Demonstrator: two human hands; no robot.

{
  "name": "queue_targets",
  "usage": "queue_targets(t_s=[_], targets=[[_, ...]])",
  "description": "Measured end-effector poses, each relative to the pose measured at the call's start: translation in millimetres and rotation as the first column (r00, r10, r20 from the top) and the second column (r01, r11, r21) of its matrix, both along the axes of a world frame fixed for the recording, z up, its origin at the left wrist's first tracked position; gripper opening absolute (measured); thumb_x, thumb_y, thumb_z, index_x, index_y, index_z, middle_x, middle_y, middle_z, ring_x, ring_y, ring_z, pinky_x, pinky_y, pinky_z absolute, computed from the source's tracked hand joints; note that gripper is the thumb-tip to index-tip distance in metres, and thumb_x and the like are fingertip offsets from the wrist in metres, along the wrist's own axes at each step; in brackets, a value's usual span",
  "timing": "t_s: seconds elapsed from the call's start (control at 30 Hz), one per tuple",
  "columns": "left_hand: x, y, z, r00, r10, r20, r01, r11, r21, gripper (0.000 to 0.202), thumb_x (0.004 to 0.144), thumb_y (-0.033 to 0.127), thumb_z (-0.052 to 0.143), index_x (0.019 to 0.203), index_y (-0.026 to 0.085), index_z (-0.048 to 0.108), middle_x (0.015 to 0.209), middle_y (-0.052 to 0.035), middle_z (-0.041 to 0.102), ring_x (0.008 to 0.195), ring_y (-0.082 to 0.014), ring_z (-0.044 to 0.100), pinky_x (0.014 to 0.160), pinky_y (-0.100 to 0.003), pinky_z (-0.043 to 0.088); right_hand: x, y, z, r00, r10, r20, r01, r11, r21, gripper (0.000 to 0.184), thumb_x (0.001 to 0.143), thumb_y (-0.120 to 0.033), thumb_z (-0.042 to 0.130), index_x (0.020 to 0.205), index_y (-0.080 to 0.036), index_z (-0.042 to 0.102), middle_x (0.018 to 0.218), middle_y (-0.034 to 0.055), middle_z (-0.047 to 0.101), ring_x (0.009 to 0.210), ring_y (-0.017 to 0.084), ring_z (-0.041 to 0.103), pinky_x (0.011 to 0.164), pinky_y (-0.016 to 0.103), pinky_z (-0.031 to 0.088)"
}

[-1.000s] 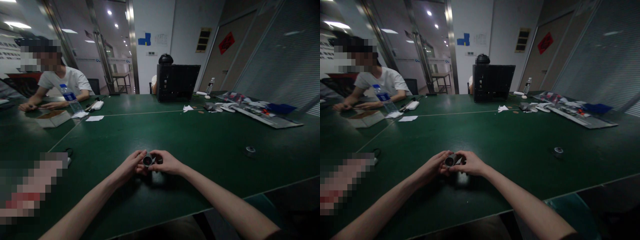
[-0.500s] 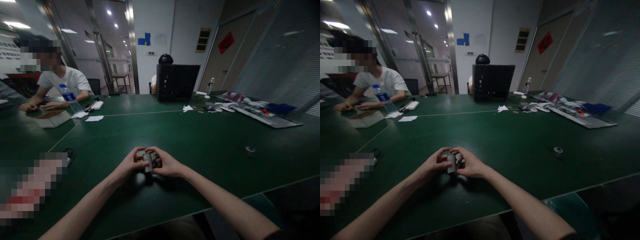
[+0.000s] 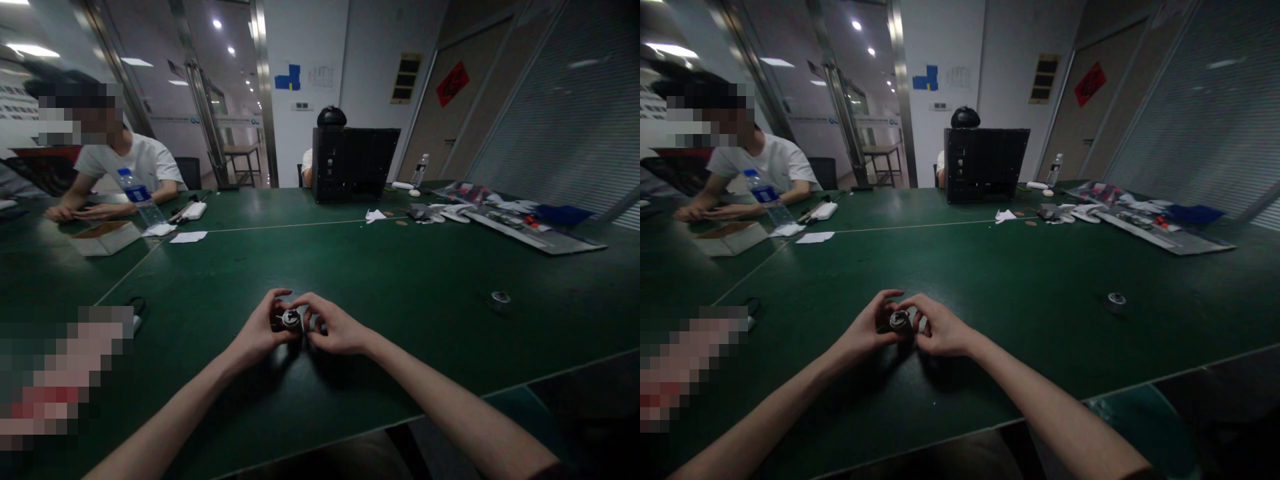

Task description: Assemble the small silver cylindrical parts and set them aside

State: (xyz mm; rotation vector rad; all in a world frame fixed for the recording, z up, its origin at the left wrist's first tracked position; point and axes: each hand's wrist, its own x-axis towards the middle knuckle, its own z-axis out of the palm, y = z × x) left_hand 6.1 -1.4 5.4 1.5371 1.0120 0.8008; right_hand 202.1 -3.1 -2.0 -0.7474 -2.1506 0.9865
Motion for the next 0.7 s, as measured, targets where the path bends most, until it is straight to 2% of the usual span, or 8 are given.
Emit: queue_targets(t_s=[0.1,0.23,0.37,0.6,0.7], targets=[[1.6,-3.4,0.4,0.997,-0.008,-0.082,0.015,0.996,0.089,0.066,0.062,0.015,0.072,0.119,0.020,0.038,0.097,-0.0024,0.057,0.092,-0.0204,0.061,0.084,-0.035,0.048,0.8,0.1,2.5,0.999,-0.036,0.004,0.036,0.999,-0.021,0.055,0.069,-0.003,0.054,0.119,-0.023,0.044,0.109,0.0045,0.054,0.077,0.011,0.054,0.061,0.022,0.046],[2.4,-5.4,-3.7,0.986,-0.044,-0.160,0.076,0.976,0.202,0.060,0.069,0.015,0.066,0.121,0.021,0.037,0.102,-0.0047,0.060,0.094,-0.0205,0.061,0.087,-0.036,0.048,1.9,0.2,5.4,0.996,-0.077,0.033,0.076,0.996,0.035,0.042,0.072,-0.014,0.064,0.111,-0.021,0.051,0.108,0.0049,0.056,0.084,0.015,0.055,0.072,0.027,0.046],[1.8,-5.3,-4.8,0.974,-0.093,-0.207,0.140,0.964,0.227,0.058,0.073,0.014,0.063,0.124,0.020,0.036,0.106,-0.0072,0.061,0.098,-0.0206,0.061,0.090,-0.036,0.047,1.9,1.9,5.1,0.992,-0.104,0.069,0.098,0.991,0.089,0.033,0.071,-0.018,0.068,0.102,-0.019,0.056,0.099,0.0031,0.057,0.080,0.014,0.055,0.074,0.029,0.045],[-0.4,-6.1,-2.1,0.957,-0.125,-0.261,0.190,0.952,0.240,0.052,0.075,0.020,0.063,0.121,0.019,0.040,0.106,-0.0078,0.063,0.094,-0.0207,0.062,0.082,-0.032,0.047,1.5,2.5,4.6,0.990,-0.112,0.080,0.106,0.991,0.085,0.034,0.071,-0.020,0.070,0.102,-0.018,0.057,0.096,0.0030,0.058,0.078,0.014,0.055,0.073,0.028,0.045],[-0.3,-7.8,2.2,0.941,-0.117,-0.316,0.206,0.942,0.265,0.043,0.077,0.022,0.061,0.117,0.019,0.045,0.103,-0.0074,0.064,0.090,-0.0207,0.061,0.078,-0.031,0.046,2.2,1.9,5.9,0.989,-0.128,0.068,0.122,0.989,0.088,0.030,0.074,-0.025,0.069,0.102,-0.019,0.058,0.094,0.0027,0.058,0.078,0.013,0.055,0.073,0.027,0.045]])
